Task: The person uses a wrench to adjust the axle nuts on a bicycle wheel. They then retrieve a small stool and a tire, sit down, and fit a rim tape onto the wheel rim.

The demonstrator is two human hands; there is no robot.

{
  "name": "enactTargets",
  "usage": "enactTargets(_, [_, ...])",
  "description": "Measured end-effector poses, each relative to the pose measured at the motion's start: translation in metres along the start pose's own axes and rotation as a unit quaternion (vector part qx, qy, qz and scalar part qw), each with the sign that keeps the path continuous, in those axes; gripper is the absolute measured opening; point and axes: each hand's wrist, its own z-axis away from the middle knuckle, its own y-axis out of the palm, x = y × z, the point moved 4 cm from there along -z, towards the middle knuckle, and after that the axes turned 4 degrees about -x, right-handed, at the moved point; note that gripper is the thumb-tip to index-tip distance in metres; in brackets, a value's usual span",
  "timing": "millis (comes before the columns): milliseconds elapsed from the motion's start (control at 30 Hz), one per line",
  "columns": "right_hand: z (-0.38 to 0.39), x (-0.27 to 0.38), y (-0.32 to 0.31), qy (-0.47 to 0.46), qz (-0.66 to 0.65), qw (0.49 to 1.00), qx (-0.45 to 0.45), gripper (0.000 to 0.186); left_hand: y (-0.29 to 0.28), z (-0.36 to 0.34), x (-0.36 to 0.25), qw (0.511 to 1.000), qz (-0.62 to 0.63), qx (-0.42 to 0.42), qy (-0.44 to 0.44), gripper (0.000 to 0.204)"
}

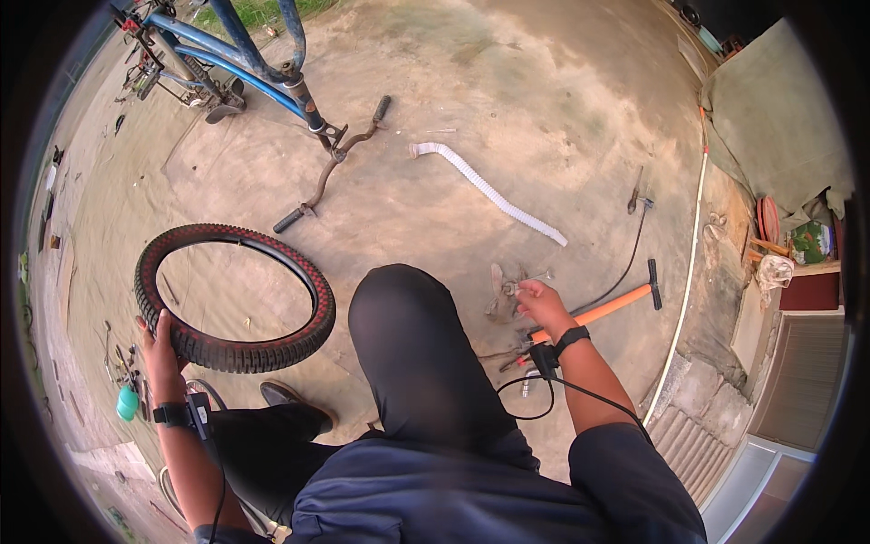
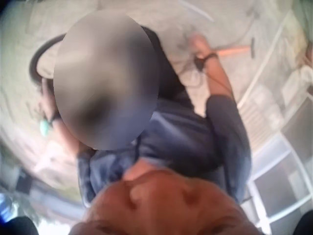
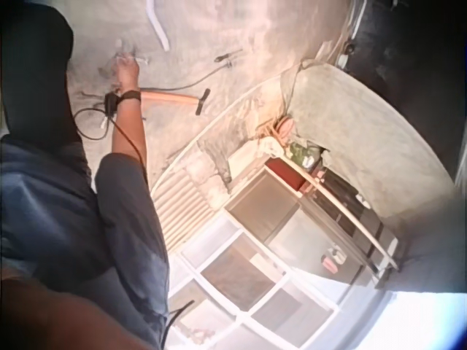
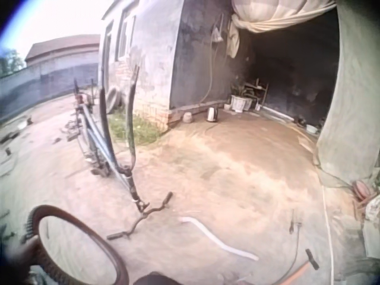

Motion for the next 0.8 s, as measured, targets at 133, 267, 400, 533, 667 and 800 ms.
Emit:
enactTargets(133, [-0.068,0.110,-0.012,-0.002,-0.026,0.999,-0.043,0.043,-0.018,-0.020,0.008,1.000,0.018,0.010,-0.017,0.047])
enactTargets(267, [-0.150,0.199,-0.025,-0.062,0.085,0.991,-0.076,0.041,-0.022,-0.046,0.010,0.999,0.035,-0.010,0.005,0.033])
enactTargets(400, [-0.235,0.245,-0.007,-0.069,0.174,0.980,-0.074,0.043,-0.018,-0.062,-0.001,1.000,0.011,-0.013,0.010,0.030])
enactTargets(533, [-0.312,0.234,0.007,-0.107,0.212,0.967,-0.093,0.049,-0.006,-0.071,-0.022,0.998,-0.056,-0.001,0.007,0.031])
enactTargets(667, [-0.371,0.228,0.028,-0.087,0.233,0.967,-0.061,0.053,-0.017,-0.085,-0.019,0.996,-0.085,-0.019,-0.019,0.034])
enactTargets(800, [-0.407,0.220,0.049,-0.083,0.269,0.959,-0.025,0.053,-0.026,-0.090,-0.014,0.994,-0.095,-0.046,-0.024,0.037])
